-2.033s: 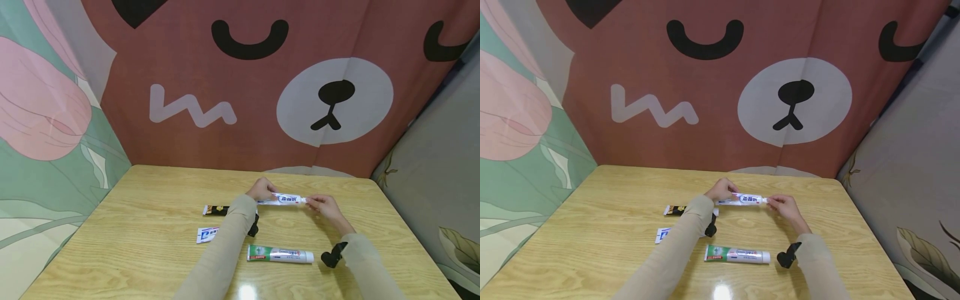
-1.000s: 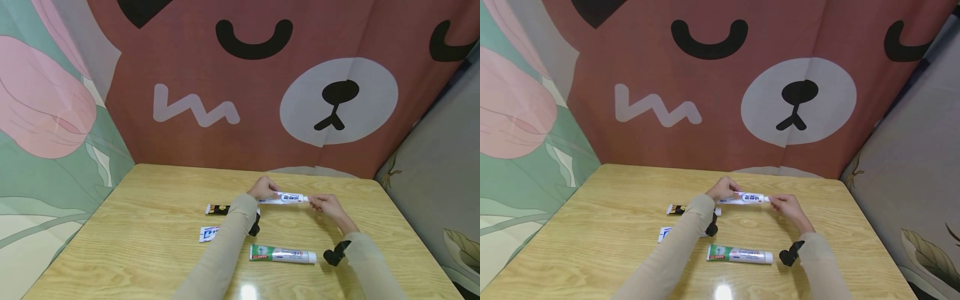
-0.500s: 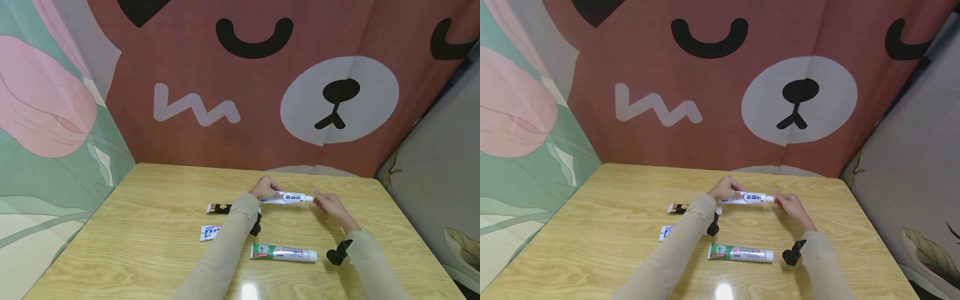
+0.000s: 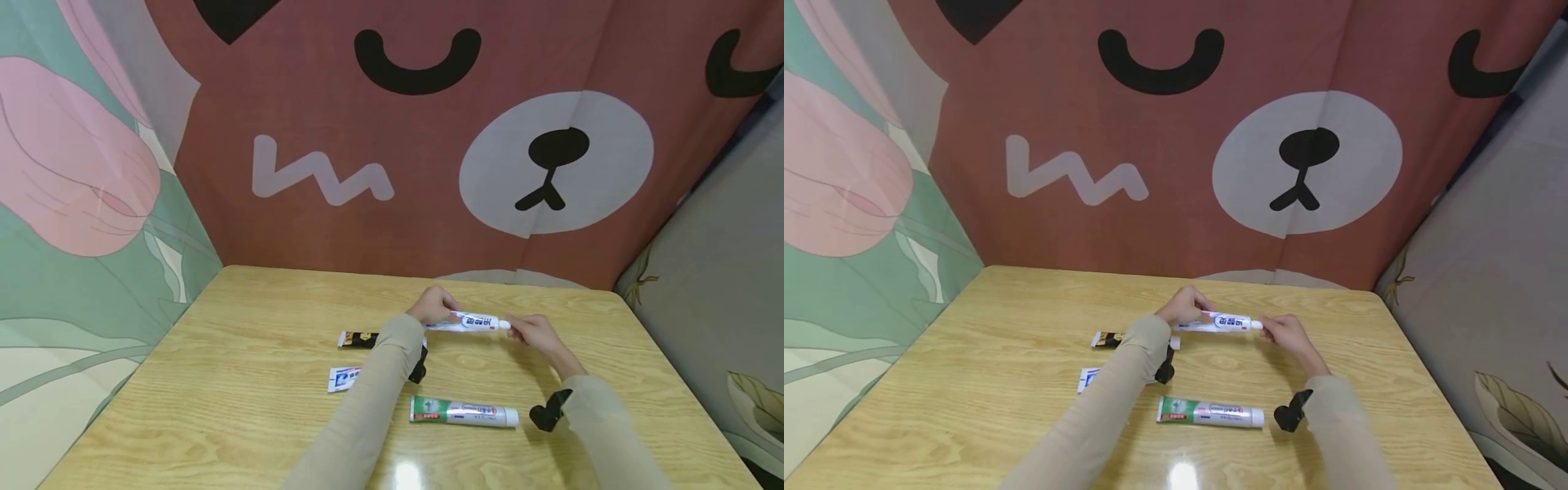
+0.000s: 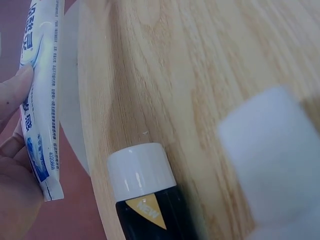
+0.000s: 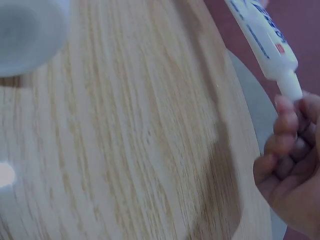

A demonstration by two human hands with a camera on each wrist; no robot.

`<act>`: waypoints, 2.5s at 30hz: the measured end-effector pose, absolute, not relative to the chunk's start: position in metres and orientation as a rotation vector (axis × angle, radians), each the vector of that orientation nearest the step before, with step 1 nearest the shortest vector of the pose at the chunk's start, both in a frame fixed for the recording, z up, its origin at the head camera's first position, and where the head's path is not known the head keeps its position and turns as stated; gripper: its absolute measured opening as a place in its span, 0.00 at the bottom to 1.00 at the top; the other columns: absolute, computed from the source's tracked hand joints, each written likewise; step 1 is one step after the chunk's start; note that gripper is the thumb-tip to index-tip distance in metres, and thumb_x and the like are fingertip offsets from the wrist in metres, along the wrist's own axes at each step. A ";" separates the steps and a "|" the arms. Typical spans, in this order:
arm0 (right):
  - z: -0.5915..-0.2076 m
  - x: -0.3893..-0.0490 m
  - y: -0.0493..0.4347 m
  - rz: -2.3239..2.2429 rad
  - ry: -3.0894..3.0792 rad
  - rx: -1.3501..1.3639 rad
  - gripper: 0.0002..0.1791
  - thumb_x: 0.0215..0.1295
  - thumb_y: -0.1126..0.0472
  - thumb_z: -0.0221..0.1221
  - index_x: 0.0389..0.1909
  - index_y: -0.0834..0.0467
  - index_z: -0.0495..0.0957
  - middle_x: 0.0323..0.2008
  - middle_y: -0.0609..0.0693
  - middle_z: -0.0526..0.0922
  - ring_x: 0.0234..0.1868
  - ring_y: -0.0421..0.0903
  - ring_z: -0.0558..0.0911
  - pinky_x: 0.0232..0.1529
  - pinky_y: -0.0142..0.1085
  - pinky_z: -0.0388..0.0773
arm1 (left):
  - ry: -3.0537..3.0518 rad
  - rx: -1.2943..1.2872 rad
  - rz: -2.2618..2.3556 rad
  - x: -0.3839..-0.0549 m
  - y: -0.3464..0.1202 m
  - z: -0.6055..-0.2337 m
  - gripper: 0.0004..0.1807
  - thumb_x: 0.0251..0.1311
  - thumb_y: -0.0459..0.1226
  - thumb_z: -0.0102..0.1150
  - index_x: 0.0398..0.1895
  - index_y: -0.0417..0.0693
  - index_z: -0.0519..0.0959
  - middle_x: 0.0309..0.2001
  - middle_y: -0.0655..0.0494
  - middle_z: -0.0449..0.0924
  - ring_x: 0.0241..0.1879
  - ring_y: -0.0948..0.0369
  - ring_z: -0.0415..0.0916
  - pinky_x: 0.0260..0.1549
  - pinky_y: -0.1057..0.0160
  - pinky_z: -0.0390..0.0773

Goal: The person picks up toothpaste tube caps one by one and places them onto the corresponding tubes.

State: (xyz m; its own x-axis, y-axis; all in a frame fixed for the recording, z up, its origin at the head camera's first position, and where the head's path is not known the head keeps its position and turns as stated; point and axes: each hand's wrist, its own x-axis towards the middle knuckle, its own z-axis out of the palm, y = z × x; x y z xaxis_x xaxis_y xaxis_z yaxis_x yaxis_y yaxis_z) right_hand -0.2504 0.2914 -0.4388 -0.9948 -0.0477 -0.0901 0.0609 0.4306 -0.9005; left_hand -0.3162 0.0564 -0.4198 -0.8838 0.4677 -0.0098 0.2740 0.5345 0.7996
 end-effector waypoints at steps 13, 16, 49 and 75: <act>-0.437 -0.248 0.289 -1.673 2.556 0.001 0.26 0.69 0.51 0.46 0.35 0.74 0.74 0.21 0.51 0.75 0.20 0.39 0.69 0.23 0.33 0.68 | 2.544 0.625 1.298 -0.314 0.055 -0.418 0.06 0.46 0.29 0.67 0.31 0.42 0.85 0.33 0.55 0.82 0.34 0.63 0.75 0.33 0.70 0.74; -0.437 -0.248 0.292 -1.744 2.487 -0.015 0.26 0.66 0.54 0.53 0.52 0.74 0.69 0.35 0.52 0.79 0.30 0.39 0.76 0.32 0.35 0.75 | 2.558 0.628 1.295 -0.315 0.054 -0.419 0.07 0.46 0.29 0.67 0.31 0.42 0.85 0.33 0.54 0.83 0.35 0.63 0.76 0.34 0.70 0.74; -0.444 -0.253 0.290 -1.830 2.488 0.031 0.21 0.62 0.54 0.57 0.44 0.70 0.76 0.26 0.45 0.80 0.27 0.37 0.76 0.31 0.34 0.77 | 2.553 0.650 1.288 -0.315 0.057 -0.417 0.08 0.46 0.30 0.68 0.32 0.40 0.84 0.34 0.53 0.83 0.34 0.63 0.76 0.30 0.70 0.75; -0.464 -0.255 0.265 -1.624 2.644 0.178 0.17 0.66 0.63 0.51 0.43 0.77 0.74 0.23 0.51 0.81 0.21 0.39 0.76 0.22 0.30 0.74 | 2.492 0.555 1.419 -0.308 0.045 -0.438 0.13 0.56 0.32 0.59 0.44 0.36 0.80 0.42 0.50 0.80 0.40 0.58 0.76 0.35 0.67 0.75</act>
State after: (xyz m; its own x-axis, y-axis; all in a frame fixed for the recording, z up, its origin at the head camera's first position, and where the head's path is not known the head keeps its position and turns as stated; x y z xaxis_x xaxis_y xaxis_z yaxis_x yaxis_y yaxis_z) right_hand -0.2553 0.2646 -0.4638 -0.9929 0.0798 -0.0885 0.1150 0.4478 -0.8867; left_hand -0.3075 0.0447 -0.4383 -0.9045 0.4265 -0.0048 0.2136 0.4626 0.8604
